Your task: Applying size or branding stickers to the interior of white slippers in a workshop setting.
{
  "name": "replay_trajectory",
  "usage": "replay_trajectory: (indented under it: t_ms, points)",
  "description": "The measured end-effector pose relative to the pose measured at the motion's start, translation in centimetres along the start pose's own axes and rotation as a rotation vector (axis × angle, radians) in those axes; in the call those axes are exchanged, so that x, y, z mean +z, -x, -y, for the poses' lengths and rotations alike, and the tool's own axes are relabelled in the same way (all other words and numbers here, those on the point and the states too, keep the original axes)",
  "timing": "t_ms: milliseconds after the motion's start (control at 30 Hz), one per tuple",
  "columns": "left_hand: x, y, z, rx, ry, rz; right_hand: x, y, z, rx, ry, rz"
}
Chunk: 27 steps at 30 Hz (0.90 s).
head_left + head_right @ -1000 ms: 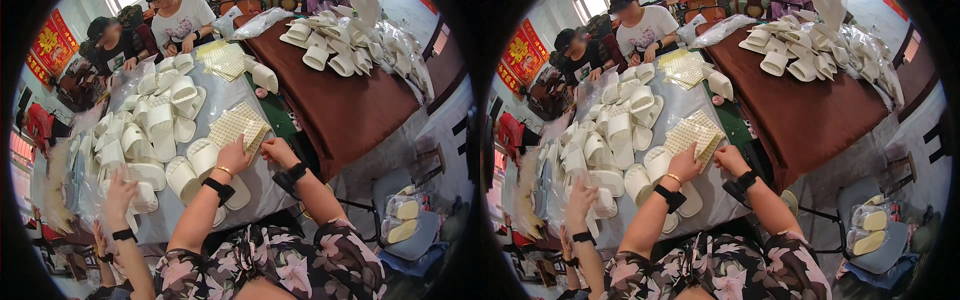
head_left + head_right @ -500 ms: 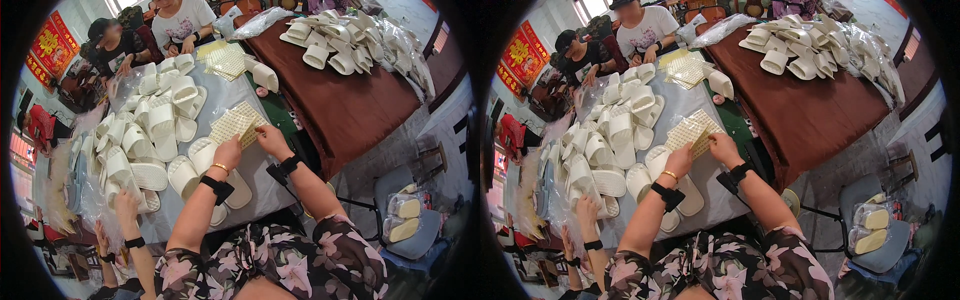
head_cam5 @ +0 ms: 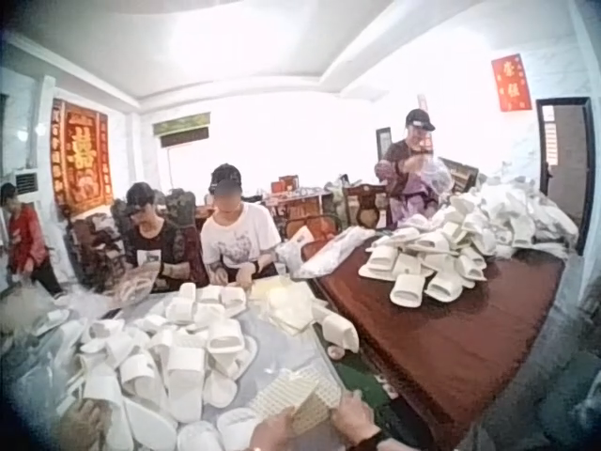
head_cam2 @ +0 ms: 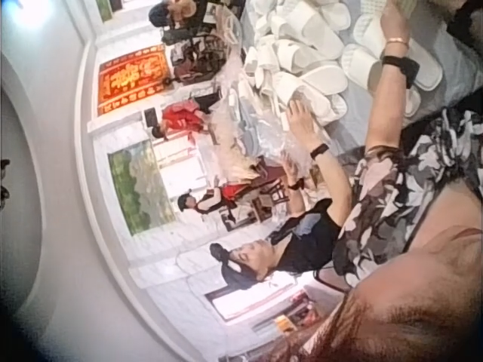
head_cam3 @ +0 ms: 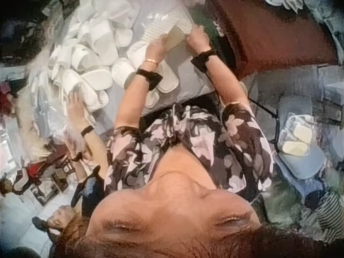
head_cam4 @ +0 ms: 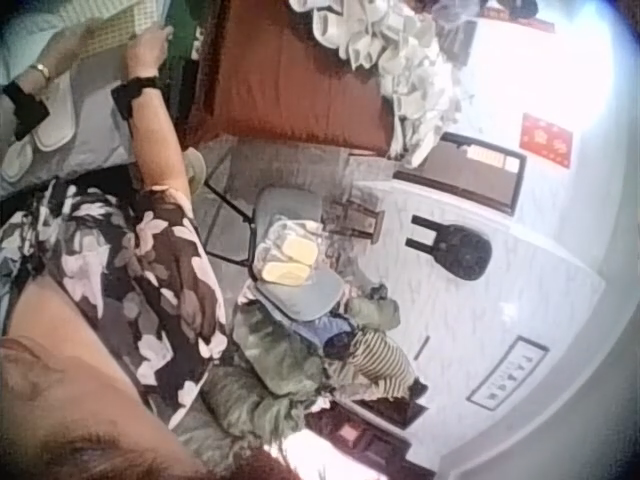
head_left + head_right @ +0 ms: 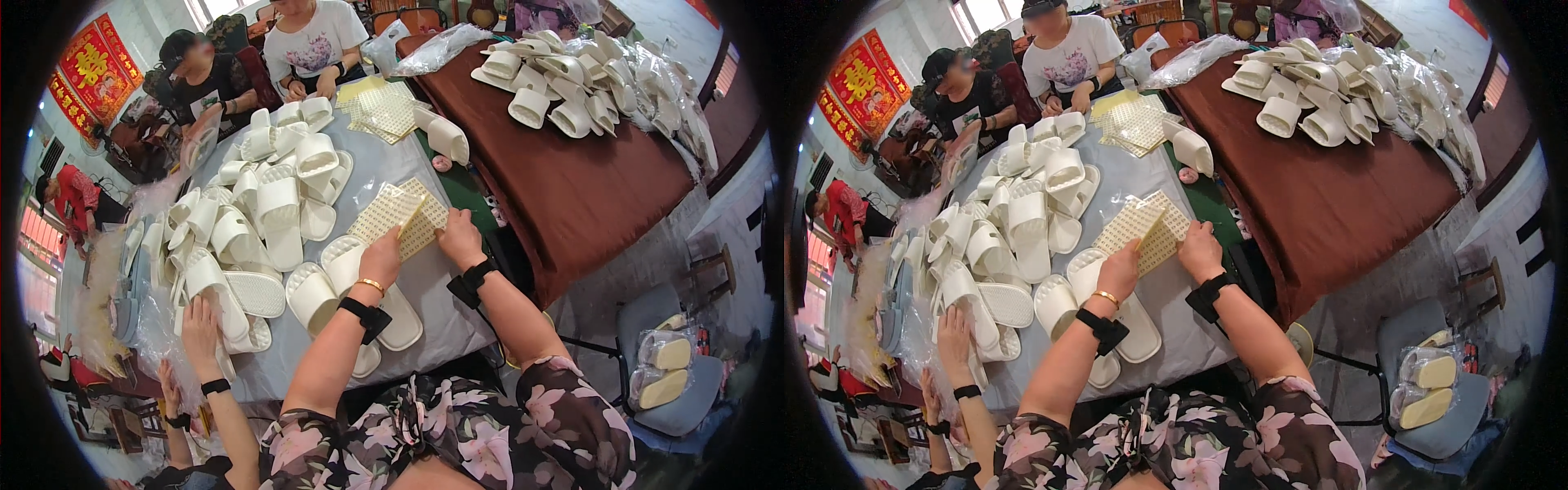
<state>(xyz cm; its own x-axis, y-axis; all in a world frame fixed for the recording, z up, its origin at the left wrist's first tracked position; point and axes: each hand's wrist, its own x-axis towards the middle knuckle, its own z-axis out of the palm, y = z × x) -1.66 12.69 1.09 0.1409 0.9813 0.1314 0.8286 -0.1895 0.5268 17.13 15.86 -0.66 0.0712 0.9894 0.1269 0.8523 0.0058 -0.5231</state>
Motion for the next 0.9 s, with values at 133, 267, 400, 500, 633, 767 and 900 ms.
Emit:
replay_trajectory:
  t_ms: [133,267,400,500,633,767,900]
  points:
    - [0.7,0.4,0.2,0.073,-0.078,0.024,0.7,-0.6,0.1,0.038,0.042,0.029]
    - [0.7,0.5,0.3,0.065,-0.066,0.012,0.7,-1.2,-0.5,0.061,0.038,-0.003]
    - [0.6,0.5,0.2,0.061,-0.069,0.038,0.7,-2.1,-1.2,0.103,-0.149,0.031]
    - [-0.1,0.8,-0.5,0.053,-0.061,0.075,0.0,-2.1,-1.5,0.18,-0.341,0.13]
    - [-0.2,1.1,-0.1,0.15,0.002,0.05,-1.3,-2.0,-1.2,0.289,-0.626,0.226]
    - [-0.3,1.4,-1.3,0.052,0.029,0.162,-1.9,-1.7,-1.2,0.296,-0.735,0.225]
    - [-0.1,2.0,-1.7,0.159,0.037,0.145,-1.3,-1.8,-2.1,0.31,-0.753,0.235]
